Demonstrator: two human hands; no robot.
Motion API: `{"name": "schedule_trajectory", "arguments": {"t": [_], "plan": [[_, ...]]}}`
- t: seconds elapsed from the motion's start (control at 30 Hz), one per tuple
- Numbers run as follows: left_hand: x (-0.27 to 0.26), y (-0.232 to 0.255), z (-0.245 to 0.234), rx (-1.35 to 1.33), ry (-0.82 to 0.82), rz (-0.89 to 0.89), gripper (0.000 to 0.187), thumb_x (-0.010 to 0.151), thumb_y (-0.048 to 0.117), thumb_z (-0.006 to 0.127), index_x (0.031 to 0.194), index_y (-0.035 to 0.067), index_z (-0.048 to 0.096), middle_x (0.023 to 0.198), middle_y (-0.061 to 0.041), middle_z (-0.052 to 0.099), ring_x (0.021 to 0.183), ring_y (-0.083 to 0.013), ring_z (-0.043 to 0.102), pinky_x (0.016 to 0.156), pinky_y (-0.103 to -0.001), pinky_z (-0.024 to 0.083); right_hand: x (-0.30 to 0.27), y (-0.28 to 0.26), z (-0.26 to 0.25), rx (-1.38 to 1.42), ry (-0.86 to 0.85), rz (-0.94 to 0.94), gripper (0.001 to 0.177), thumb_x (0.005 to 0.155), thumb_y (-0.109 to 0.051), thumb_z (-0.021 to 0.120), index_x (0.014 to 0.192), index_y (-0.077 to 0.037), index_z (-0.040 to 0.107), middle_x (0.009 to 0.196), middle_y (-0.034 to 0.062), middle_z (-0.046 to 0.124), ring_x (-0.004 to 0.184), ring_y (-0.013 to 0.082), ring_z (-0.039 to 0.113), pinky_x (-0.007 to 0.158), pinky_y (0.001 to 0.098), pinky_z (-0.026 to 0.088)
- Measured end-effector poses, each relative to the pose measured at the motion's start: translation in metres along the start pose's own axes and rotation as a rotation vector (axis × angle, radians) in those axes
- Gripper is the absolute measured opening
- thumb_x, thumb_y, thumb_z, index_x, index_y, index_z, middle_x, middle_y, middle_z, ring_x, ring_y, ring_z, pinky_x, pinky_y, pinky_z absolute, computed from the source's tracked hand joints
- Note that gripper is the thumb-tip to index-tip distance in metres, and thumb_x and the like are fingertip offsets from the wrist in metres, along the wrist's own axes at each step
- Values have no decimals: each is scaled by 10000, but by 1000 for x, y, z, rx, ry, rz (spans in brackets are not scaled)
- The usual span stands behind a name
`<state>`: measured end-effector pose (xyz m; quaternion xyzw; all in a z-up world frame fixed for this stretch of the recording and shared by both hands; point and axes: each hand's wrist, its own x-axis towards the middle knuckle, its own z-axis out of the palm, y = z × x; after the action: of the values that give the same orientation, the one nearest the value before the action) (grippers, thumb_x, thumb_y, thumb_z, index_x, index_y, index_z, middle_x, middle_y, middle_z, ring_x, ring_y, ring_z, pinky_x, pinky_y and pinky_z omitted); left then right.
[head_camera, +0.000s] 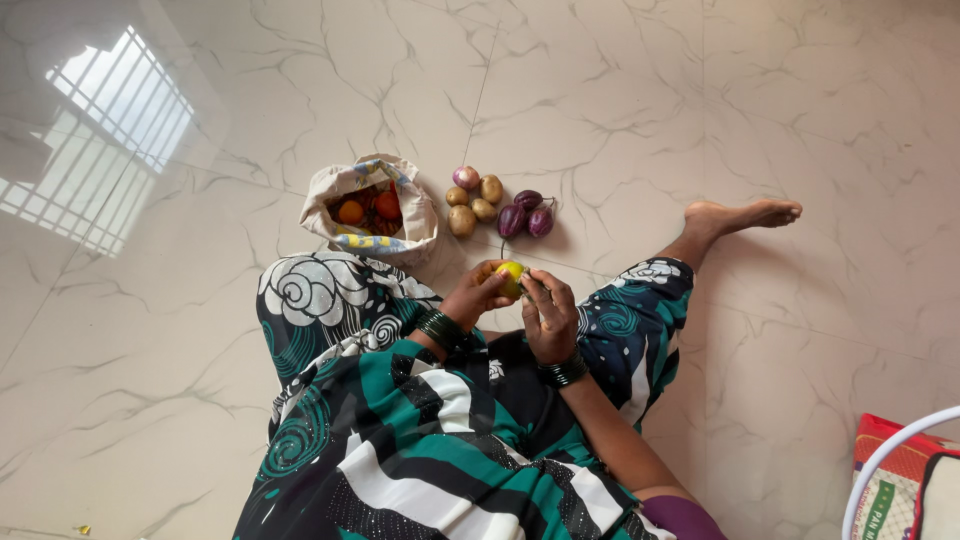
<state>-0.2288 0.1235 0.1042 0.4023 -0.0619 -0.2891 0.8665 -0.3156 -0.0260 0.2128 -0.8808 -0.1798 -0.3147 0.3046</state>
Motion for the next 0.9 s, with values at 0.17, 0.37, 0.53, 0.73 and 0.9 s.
{"name": "schedule_trajectory", "arguments": {"t": [0.17, 0.37, 0.53, 0.73, 0.9], "plan": [[-3, -2, 5, 59, -34, -17, 426, 1018, 265, 627, 1374, 52, 530, 1203, -69, 621, 1019, -138, 661, 830, -262, 606, 2, 2, -4, -29, 7, -62, 373, 904, -8, 623, 1271, -3, 688, 1338, 135, 655, 1174, 331, 639, 1017, 422, 534], [0, -11, 3, 131, 0, 4, 454, 996, 250, 658, 1384, 41, 548, 1202, -58, 639, 974, -123, 649, 816, -261, 597, 0, 5, -4, -27, 19, -37, 330, 971, -58, 613, 1286, 9, 684, 1334, 148, 661, 1152, 318, 655, 1003, 414, 536], [-1, -9, 10, 316, 35, 40, 492, 972, 233, 681, 1396, 15, 556, 1211, -96, 666, 952, -124, 672, 788, -265, 595, -3, 3, -4, -11, 31, -5, 310, 1015, -108, 590, 1286, 16, 675, 1320, 160, 662, 1166, 317, 664, 1003, 409, 540], [-9, -5, 22, 420, 43, 114, 570, 934, 214, 738, 1407, -34, 539, 1235, -140, 669, 909, -164, 707, 779, -283, 599, -4, 4, -3, -9, 24, 56, 306, 1026, -123, 572, 1284, 7, 673, 1295, 165, 670, 1153, 322, 676, 984, 404, 549], [-11, -3, 26, 526, 58, 170, 577, 903, 173, 766, 1389, -34, 534, 1261, -148, 668, 957, -188, 728, 786, -288, 614, -5, 10, -1, 104, -18, 214, 314, 1044, -154, 559, 1304, -20, 672, 1276, 165, 678, 1130, 312, 698, 934, 375, 569]]}}
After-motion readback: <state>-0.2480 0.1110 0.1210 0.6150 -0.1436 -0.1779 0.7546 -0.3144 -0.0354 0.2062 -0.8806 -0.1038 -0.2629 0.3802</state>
